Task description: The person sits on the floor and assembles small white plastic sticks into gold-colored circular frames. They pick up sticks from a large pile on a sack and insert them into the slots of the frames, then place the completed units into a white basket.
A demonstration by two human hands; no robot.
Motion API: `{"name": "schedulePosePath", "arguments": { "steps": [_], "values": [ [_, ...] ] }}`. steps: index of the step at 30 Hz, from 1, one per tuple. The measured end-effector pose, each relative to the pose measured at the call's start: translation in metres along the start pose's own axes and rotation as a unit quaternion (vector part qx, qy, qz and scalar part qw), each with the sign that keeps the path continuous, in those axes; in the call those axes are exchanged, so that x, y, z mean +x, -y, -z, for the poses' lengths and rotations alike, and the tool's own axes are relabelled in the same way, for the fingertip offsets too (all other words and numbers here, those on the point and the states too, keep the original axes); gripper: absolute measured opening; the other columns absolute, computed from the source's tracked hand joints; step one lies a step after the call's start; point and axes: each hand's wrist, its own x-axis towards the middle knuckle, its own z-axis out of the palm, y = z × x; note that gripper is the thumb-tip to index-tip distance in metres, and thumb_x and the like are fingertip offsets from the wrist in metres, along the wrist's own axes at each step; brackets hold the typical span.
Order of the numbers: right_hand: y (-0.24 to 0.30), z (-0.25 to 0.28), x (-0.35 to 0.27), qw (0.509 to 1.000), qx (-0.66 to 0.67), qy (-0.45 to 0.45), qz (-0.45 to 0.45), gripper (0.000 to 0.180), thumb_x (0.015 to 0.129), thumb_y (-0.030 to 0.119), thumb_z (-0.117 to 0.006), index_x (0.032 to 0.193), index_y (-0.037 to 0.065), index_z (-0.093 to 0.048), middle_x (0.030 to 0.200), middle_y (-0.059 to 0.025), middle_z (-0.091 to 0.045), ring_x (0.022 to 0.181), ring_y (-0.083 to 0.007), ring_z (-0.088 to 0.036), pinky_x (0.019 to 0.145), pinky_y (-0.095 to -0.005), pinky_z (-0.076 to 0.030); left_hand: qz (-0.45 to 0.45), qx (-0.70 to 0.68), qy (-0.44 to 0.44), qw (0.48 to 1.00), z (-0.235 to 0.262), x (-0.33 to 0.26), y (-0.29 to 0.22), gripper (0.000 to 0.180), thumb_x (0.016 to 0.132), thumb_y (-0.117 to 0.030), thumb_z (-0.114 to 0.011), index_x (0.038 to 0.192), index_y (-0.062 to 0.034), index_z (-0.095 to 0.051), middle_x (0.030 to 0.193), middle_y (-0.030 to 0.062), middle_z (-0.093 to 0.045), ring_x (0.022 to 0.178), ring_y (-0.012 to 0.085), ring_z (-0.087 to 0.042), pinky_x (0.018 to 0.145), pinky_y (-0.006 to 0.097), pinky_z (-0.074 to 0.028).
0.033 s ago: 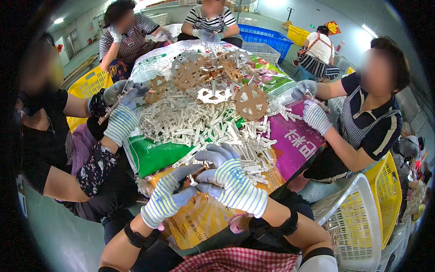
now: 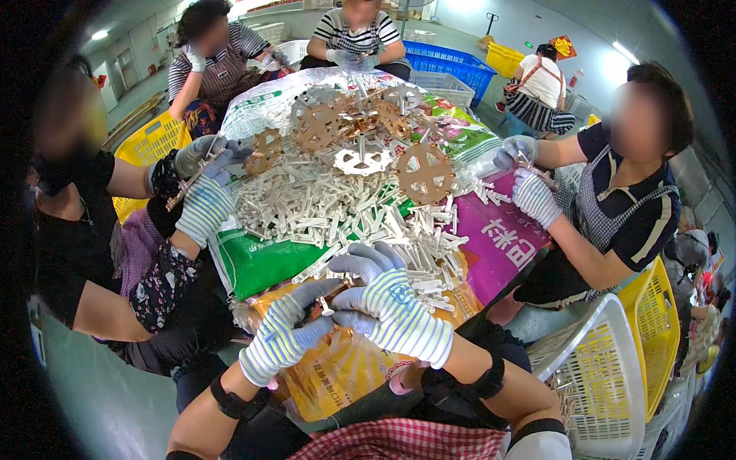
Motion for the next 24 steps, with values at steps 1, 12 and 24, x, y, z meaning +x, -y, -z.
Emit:
{"name": "schedulePosePath", "arguments": {
  "steps": [1, 12, 24],
  "values": [
    [0.001, 0.001, 0.001, 1.0, -0.005, 0.004, 0.002, 0.021, 0.079, 0.033, -0.075, 0.089, 0.015, -0.075, 0.135, -0.0093, -0.054, 0.135, -0.0393, -0.04, 0.116, -0.0586, -0.023, 0.009, -0.014, 0.005, 1.0, 0.0, 0.0, 0.001, 0.055, 0.087, -0.008, -0.06, 0.141, 0.0014, -0.052, 0.131, 0.0158, -0.06, 0.12, 0.0219, -0.057, 0.104, 0.034, -0.044],
    [0.005, 0.006, 0.004, 1.0, -0.006, 0.022, -0.007, 0.021, 0.077, 0.032, -0.075, 0.089, 0.016, -0.076, 0.133, -0.0088, -0.056, 0.134, -0.0382, -0.041, 0.115, -0.0599, -0.021, 0.031, -0.006, 0.027, 0.999, 0.0, 0.002, 0.006, 0.061, 0.087, -0.011, -0.065, 0.144, 0.0003, -0.047, 0.132, 0.0128, -0.06, 0.118, 0.0197, -0.057, 0.103, 0.032, -0.044],
    [0.009, 0.001, 0.0, 0.999, -0.047, 0.012, -0.005, 0.025, 0.07, 0.028, -0.073, 0.088, 0.011, -0.072, 0.128, -0.0083, -0.057, 0.131, -0.0347, -0.044, 0.115, -0.0614, -0.022, -0.03, 0.023, -0.049, 0.998, -0.013, 0.004, 0.005, 0.042, 0.093, -0.014, -0.069, 0.13, 0.0021, -0.059, 0.12, 0.0159, -0.066, 0.112, 0.0233, -0.063, 0.097, 0.033, -0.048]
  ]
}}
